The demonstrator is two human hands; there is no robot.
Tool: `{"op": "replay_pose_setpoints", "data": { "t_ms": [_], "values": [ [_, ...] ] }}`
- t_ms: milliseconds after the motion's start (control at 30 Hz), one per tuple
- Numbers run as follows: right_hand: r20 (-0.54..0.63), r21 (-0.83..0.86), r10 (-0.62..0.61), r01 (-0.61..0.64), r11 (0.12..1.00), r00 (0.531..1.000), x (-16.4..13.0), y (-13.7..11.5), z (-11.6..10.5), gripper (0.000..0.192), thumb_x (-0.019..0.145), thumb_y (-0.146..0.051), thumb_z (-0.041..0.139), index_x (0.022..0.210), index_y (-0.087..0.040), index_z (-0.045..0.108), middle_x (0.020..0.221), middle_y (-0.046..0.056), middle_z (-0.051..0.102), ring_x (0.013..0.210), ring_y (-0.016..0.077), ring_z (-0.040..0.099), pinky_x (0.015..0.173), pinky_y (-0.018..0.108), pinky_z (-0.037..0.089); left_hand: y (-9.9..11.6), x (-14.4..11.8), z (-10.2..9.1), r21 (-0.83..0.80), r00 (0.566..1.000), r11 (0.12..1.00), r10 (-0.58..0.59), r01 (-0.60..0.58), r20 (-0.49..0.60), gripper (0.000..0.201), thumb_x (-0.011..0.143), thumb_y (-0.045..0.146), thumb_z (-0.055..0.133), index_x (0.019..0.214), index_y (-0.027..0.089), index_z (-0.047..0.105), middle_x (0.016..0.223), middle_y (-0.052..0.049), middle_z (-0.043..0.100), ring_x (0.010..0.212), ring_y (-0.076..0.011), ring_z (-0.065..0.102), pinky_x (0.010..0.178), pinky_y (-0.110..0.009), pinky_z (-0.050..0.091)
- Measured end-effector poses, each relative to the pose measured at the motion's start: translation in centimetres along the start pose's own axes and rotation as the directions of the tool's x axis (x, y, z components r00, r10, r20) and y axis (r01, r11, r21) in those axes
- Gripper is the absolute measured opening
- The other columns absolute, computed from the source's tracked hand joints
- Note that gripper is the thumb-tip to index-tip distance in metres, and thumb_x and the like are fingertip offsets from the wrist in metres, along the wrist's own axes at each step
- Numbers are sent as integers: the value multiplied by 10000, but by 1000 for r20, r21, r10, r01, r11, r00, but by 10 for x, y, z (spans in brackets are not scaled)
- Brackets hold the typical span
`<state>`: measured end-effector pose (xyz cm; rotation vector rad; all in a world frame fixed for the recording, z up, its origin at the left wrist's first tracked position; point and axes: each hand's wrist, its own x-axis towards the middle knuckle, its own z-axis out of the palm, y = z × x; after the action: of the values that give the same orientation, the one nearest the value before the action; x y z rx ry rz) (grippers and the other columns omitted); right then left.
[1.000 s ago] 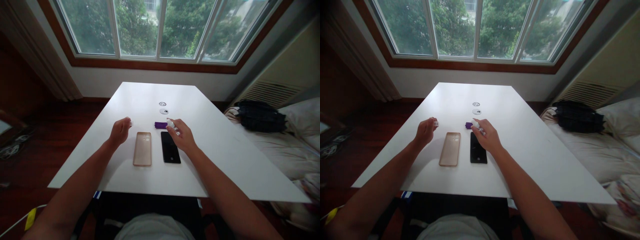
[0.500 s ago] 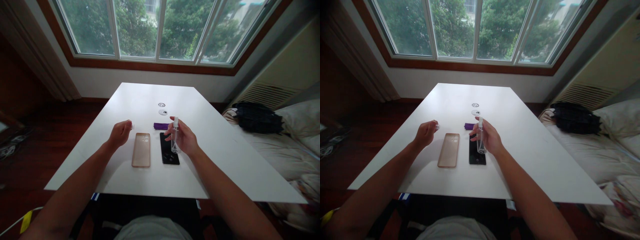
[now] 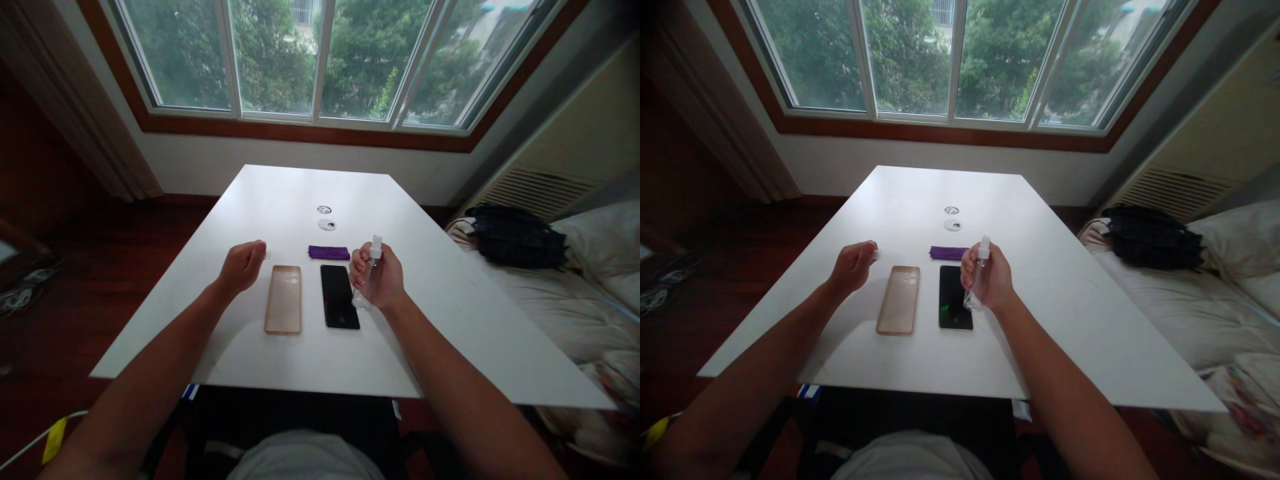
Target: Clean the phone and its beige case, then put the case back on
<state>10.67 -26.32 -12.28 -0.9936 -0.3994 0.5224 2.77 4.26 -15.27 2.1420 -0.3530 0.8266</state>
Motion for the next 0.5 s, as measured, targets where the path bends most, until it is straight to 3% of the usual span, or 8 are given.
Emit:
{"op": "replay_pose_setpoints", "data": {
  "t_ms": [200, 300, 400, 500],
  "values": [
    [-97, -89, -49, 41, 995, 994, -1, -3, 2, 495, 932, -680, 381, 805, -204, 433, 681, 5, 415, 488, 131, 397, 443, 282, 362, 2, 0, -1, 5, 1000, 1000, 6, -6, 4, 441, 1048, 369, 372, 656, 169, 393, 593, 1, 359, 548, -113, 335, 539, -285, 262],
    [-77, -90, -69, 62, 994, 995, 1, -2, 1, 445, 923, -611, 358, 863, -193, 496, 740, 36, 470, 558, 158, 473, 496, 307, 421, 1, 0, -1, 10, 1000, 1000, 9, -9, -1, 437, 1044, 361, 383, 651, 171, 382, 590, 3, 352, 546, -114, 329, 540, -285, 261],
    [-61, -136, -128, 119, 984, 990, 3, 4, -2, 404, 919, -512, 398, 1021, -167, 581, 915, 87, 567, 772, 202, 595, 609, 326, 500, 0, 0, -1, 12, 1000, 1000, 7, -7, 9, 437, 1043, 368, 384, 653, 171, 388, 592, 1, 360, 548, -116, 336, 543, -285, 269],
    [-91, -322, -212, 173, 931, 973, 5, 10, -5, 422, 948, -505, 474, 1164, -163, 593, 1126, 118, 613, 990, 224, 620, 711, 321, 535, 0, 0, -1, 14, 1000, 1000, 8, -9, 13, 447, 1046, 389, 373, 656, 172, 396, 599, -5, 376, 553, -119, 347, 547, -285, 277]
  ]
}}
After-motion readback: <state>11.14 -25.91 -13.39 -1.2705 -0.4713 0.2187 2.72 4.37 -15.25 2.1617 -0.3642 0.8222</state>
